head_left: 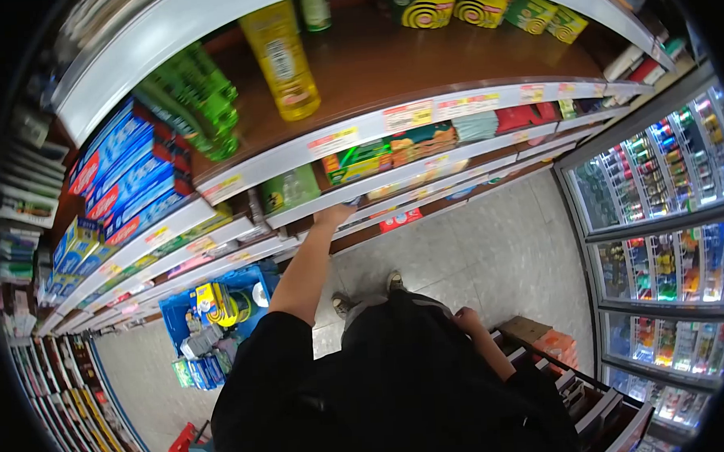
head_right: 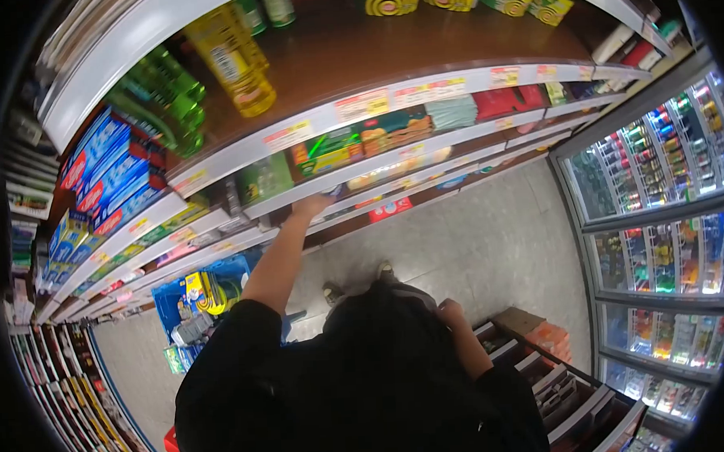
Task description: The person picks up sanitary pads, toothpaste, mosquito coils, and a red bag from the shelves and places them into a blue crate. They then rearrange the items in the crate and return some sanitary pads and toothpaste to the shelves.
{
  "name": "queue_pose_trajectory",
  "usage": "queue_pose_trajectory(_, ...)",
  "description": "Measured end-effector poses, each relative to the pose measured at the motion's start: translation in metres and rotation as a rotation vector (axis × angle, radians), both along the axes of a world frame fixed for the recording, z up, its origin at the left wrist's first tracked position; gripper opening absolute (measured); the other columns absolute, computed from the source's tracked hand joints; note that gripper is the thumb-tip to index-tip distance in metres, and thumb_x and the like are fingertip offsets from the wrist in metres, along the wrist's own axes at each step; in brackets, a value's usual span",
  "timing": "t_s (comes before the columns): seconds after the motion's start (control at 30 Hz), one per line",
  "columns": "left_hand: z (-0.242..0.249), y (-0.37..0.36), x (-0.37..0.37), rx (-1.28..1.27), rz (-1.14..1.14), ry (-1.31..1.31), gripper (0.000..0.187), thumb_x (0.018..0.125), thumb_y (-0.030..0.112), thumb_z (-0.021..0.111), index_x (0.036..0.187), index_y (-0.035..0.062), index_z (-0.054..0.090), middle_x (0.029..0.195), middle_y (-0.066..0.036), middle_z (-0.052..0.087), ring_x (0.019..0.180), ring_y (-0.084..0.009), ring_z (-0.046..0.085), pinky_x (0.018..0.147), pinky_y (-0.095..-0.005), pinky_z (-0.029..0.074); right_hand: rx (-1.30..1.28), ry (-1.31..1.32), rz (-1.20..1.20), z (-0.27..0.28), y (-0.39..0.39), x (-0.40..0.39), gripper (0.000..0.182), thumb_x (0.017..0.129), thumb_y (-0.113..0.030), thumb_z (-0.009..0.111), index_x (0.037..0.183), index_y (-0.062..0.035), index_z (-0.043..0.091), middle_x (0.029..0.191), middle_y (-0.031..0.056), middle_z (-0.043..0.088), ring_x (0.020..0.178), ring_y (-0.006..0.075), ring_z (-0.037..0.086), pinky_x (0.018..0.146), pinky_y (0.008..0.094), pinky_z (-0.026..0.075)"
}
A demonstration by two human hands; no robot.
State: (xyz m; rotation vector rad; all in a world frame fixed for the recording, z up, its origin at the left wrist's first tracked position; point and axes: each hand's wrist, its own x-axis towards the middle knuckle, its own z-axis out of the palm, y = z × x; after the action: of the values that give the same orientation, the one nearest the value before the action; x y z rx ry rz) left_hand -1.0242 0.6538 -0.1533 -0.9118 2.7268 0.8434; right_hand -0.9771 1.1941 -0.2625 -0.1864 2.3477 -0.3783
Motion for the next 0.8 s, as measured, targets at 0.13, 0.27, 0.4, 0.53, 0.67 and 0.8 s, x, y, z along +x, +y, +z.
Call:
queue_pose_trajectory(0.13,-0.016,-0.003,-0.027,-0.073,-0.121,-0.017,0.068,0.081,0.053,0.063,0.137,0.0161,0.051,0.14,-0.015,0.05,0.131,-0.0317,0.045,0.109,-0.0409,0.036,0.073,-0.052,-0.043,-0.001,0.035,0.001,0.039,0.075,-0.039,0.068,0.092,-0.0042,0.072,0.094,0.0189,0.07,0.092,0.0342,0.067,0.085,0.0432,0.052)
queue_pose_trajectory(0.27,-0.002,0.013,-0.033,-0.104,-0.062,0.076,0.055,0.087,0.048,0.058,0.134,0.0186,0.054,0.139,-0.014,0.051,0.13,-0.0328,0.046,0.107,-0.0412,0.038,0.079,-0.053,-0.053,-0.017,0.054,0.009,0.041,0.075,-0.04,0.068,0.093,-0.003,0.072,0.094,0.0196,0.07,0.093,0.0344,0.067,0.084,0.0425,0.052)
queue_pose_trajectory(0.4,-0.006,0.03,0.003,-0.064,0.223,0.409,0.067,0.074,0.04,0.075,0.127,0.0067,0.055,0.129,-0.022,0.054,0.122,-0.0365,0.049,0.104,-0.0419,0.04,0.043,-0.04,-0.036,-0.036,0.045,0.003,0.042,0.074,-0.04,0.069,0.089,-0.0008,0.071,0.089,0.0203,0.071,0.089,0.0352,0.068,0.08,0.0422,0.054)
queue_pose_trajectory(0.53,0.023,0.07,0.089,-0.163,0.299,0.694,0.107,0.054,0.026,0.087,0.142,-0.001,0.031,0.126,-0.027,0.047,0.114,-0.0428,0.049,0.099,-0.0472,0.042,0.025,-0.031,0.126,-0.028,0.001,-0.017,0.038,0.076,-0.037,0.067,0.087,-0.0011,0.071,0.087,0.0203,0.071,0.088,0.0359,0.068,0.079,0.0424,0.054)
queue_pose_trajectory(0.67,0.044,0.089,0.202,-0.112,0.229,0.577,0.112,0.054,0.03,0.087,0.142,-0.0064,0.028,0.128,-0.028,0.047,0.115,-0.045,0.048,0.101,-0.0475,0.041,0.025,-0.023,0.334,-0.015,-0.059,-0.028,0.033,0.076,-0.033,0.062,0.082,-0.0015,0.07,0.089,0.0216,0.069,0.088,0.0379,0.067,0.08,0.0452,0.053)
queue_pose_trajectory(0.8,0.049,0.074,0.305,-0.15,0.385,0.593,0.108,0.053,0.037,0.088,0.137,-0.0045,0.034,0.125,-0.027,0.05,0.114,-0.0442,0.05,0.097,-0.0483,0.042,0.003,0.026,0.492,-0.011,-0.124,-0.019,0.031,0.078,-0.03,0.063,0.087,-0.0011,0.07,0.088,0.0202,0.07,0.088,0.0359,0.068,0.079,0.0441,0.054)
